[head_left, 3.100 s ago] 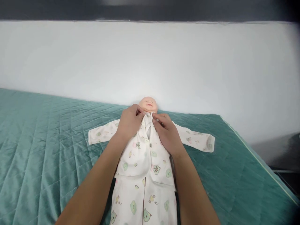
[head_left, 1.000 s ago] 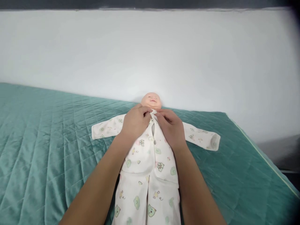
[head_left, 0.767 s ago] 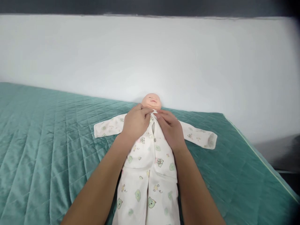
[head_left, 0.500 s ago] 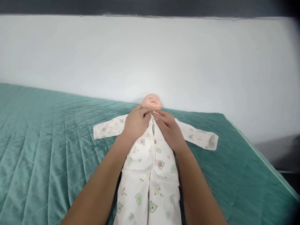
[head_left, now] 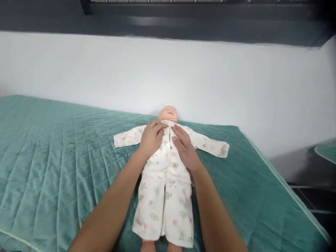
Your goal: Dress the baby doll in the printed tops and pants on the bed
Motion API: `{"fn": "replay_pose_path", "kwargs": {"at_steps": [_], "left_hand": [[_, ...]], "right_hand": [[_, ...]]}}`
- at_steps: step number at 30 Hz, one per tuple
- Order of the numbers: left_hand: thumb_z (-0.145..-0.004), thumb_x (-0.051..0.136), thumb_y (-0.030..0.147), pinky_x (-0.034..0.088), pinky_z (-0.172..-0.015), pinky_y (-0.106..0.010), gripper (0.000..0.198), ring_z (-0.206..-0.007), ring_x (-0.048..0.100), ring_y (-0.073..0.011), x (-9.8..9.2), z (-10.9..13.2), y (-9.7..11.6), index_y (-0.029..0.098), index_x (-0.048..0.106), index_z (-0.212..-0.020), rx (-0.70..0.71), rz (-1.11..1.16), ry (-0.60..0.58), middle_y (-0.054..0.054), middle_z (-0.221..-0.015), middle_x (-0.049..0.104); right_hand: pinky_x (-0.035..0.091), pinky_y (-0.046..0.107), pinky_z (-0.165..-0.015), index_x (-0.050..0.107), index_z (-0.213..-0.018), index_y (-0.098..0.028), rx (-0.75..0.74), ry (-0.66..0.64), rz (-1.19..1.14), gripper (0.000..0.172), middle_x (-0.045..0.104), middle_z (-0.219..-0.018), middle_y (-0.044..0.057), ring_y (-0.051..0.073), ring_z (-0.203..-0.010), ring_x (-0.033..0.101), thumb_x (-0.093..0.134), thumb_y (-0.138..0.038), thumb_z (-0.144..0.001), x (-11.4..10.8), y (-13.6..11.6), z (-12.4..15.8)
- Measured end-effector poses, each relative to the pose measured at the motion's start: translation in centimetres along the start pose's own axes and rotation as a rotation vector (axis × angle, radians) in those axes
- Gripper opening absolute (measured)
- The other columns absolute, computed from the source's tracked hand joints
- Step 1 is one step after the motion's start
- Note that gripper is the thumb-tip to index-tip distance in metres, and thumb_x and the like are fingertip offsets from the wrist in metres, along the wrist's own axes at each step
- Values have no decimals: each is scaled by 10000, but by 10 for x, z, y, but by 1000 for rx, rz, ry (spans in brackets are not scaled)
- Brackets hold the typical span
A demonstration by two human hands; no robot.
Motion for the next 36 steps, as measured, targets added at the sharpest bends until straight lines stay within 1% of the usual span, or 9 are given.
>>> {"fn": "replay_pose_path", "kwargs": {"at_steps": [4, 7, 13, 18, 21, 25, 30, 33, 36], "left_hand": [[-998, 454, 284, 396, -1126, -370, 306, -1239, 561, -203, -3, 23, 7, 229, 696, -1177, 19, 21, -1, -73, -1262, 661], [-987, 505, 339, 367, -1164, -376, 317, -1301, 531, -200, -3, 31, 9, 239, 681, -1232, 29, 63, -14, -75, -1350, 625], [-966, 537, 324, 425, -1097, -354, 243, -1207, 583, -196, 1, 14, -1, 223, 723, -1087, -32, 213, 17, -75, -1221, 670], [-893, 641, 285, 425, -1064, -327, 115, -1171, 596, -191, 1, -1, -10, 212, 719, -936, -118, 400, -51, -65, -1157, 662], [-866, 674, 264, 389, -1100, -342, 67, -1211, 578, -197, 0, -2, -11, 221, 711, -900, -148, 442, -85, -54, -1204, 652], [-847, 691, 249, 388, -1098, -357, 32, -1212, 578, -208, -1, -1, -10, 219, 700, -839, -168, 456, -86, -49, -1212, 649], [-846, 683, 259, 402, -1081, -360, 56, -1198, 585, -210, 0, -1, -9, 214, 698, -816, -199, 457, -79, -50, -1213, 645], [-840, 688, 269, 414, -1067, -361, 71, -1203, 585, -217, 0, 0, -8, 210, 691, -802, -215, 468, -75, -51, -1218, 647], [-838, 693, 275, 424, -1055, -364, 80, -1208, 582, -221, 1, 1, -10, 213, 692, -787, -225, 459, -68, -47, -1223, 652]], "right_hand": [[223, 457, -1264, 493, -1472, -327, -12, 21, 8, 526, 320, -1650, 32, 202, -1531, 274, 529, -479, -969, 4, -3, 31], [231, 452, -1263, 526, -1426, -310, -20, 57, -2, 486, 359, -1626, 47, 200, -1516, 304, 556, -459, -964, 5, -4, 35], [282, 453, -1239, 598, -1336, -323, 15, 64, 2, 397, 431, -1571, 40, 210, -1482, 358, 582, -433, -954, 3, -8, 20], [376, 462, -1168, 680, -1209, -342, 55, 116, -15, 285, 511, -1503, 20, 231, -1416, 437, 577, -407, -952, 6, -13, 14], [442, 449, -1092, 700, -1128, -310, 63, 200, 14, 238, 571, -1433, 34, 241, -1345, 507, 575, -392, -943, 8, -16, 13], [483, 428, -999, 688, -1074, -283, 65, 247, 156, 208, 623, -1366, 40, 253, -1247, 584, 542, -356, -945, 12, -25, 7], [489, 426, -831, 635, -1047, -251, 134, 229, 368, 187, 670, -1257, 60, 275, -1018, 668, 511, -311, -920, 16, -36, -2], [480, 410, -812, 605, -1050, -257, 179, 197, 339, 184, 657, -1287, 55, 274, -1006, 669, 554, -316, -883, 17, -37, -3], [474, 409, -860, 604, -976, -262, 221, 219, 246, 136, 656, -1291, 39, 272, -1065, 651, 589, -317, -853, 15, -33, -4]]}}
Point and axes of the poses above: each hand's wrist, its own z-axis away from the middle knuckle, its own x-axis out of the palm, y = z × x, the point moved 2 cm from there along -z, towards the middle knuckle
